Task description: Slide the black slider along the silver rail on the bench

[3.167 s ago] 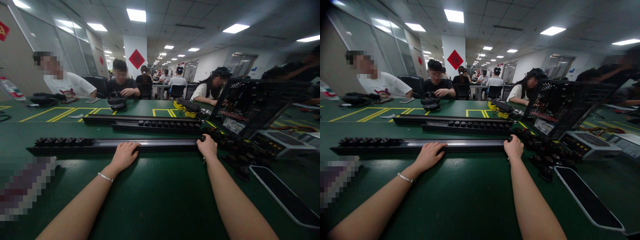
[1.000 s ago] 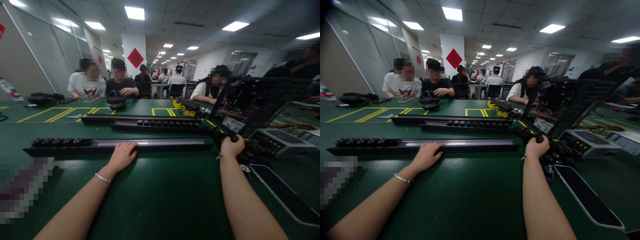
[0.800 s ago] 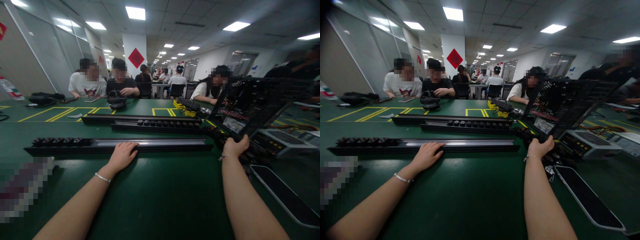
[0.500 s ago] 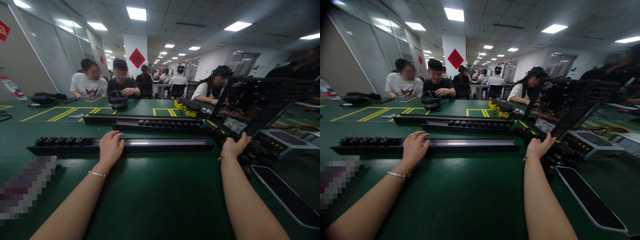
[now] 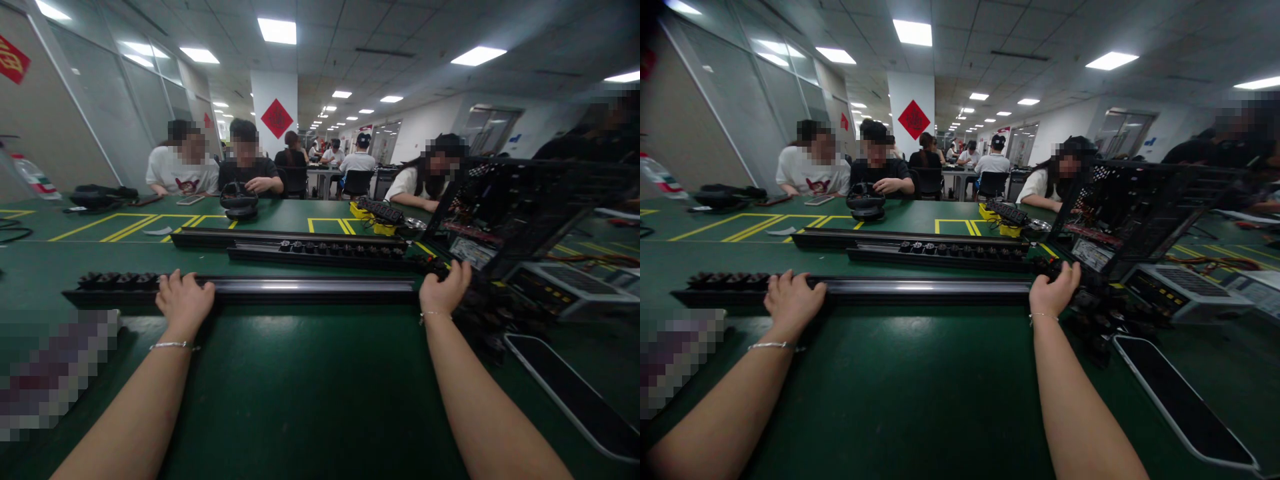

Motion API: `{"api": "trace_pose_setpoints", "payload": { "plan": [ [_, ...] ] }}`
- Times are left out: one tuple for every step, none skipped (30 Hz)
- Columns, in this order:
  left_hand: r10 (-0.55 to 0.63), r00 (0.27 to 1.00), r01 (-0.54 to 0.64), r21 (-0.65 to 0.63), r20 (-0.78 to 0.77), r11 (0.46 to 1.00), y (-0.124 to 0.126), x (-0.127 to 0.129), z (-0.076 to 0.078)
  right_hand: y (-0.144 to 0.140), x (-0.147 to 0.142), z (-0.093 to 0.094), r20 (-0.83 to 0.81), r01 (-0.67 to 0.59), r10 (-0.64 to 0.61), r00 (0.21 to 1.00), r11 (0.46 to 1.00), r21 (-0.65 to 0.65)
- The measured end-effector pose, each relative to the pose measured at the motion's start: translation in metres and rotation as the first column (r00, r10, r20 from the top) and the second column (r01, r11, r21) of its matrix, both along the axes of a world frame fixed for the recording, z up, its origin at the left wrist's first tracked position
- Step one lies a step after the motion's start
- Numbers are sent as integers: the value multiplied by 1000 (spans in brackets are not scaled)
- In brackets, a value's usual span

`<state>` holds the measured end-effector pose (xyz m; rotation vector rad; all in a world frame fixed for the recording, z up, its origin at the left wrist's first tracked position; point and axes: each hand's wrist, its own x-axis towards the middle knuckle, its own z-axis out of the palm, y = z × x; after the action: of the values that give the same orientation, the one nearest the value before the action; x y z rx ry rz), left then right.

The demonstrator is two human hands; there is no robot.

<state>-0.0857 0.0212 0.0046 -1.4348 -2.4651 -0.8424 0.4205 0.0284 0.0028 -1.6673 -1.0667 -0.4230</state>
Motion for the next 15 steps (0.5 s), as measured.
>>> {"api": "trace_pose_setpoints", "payload": {
  "plan": [
    [14, 1000, -14, 16, -2, 1000, 0, 0, 0, -1, -15, 3, 56, -10, 11, 998, 1000, -20],
    [27, 1000, -27, 30, 0, 999, -1, 0, 0, -2, -31, 6, 122, -62, 70, 990, 996, -69],
    [37, 999, -37, 38, 5, 999, -1, 0, 0, -3, -47, 7, 183, -123, 147, 972, 983, -136],
    [42, 999, -42, 38, 12, 998, -2, -1, 0, -3, -63, 8, 235, -177, 227, 945, 960, -214],
    [41, 999, -42, 32, 19, 999, -2, -1, 1, -4, -77, 8, 273, -216, 302, 913, 928, -304],
    [39, 999, -40, 23, 26, 999, -2, -1, 2, -5, -89, 8, 295, -246, 380, 877, 881, -405],
    [37, 999, -38, 14, 31, 999, -2, -1, 2, -6, -99, 7, 294, -264, 449, 844, 824, -501],
    [38, 999, -38, 7, 35, 999, -3, -1, 3, -8, -106, 6, 278, -266, 487, 828, 777, -571],
    [40, 998, -41, 4, 37, 999, -3, -1, 4, -8, -110, 6, 265, -261, 499, 825, 752, -606],
    [44, 998, -44, 3, 40, 999, -3, -1, 5, -9, -112, 6, 257, -265, 519, 815, 728, -632],
    [48, 998, -48, 3, 44, 999, -2, -1, 5, -10, -112, 6, 252, -267, 528, 811, 716, -644],
    [51, 997, -51, 1, 50, 999, -2, -1, 5, -10, -111, 7, 250, -269, 534, 808, 711, -650],
    [52, 997, -51, -4, 58, 999, -2, -1, 5, -10, -110, 8, 249, -272, 538, 805, 708, -651],
    [51, 996, -50, -9, 67, 999, -1, -2, 5, -10, -108, 9, 249, -272, 538, 805, 709, -651],
    [48, 996, -47, -15, 73, 999, -1, -3, 5, -10, -107, 10, 247, -273, 537, 806, 709, -650]
  ]
}}
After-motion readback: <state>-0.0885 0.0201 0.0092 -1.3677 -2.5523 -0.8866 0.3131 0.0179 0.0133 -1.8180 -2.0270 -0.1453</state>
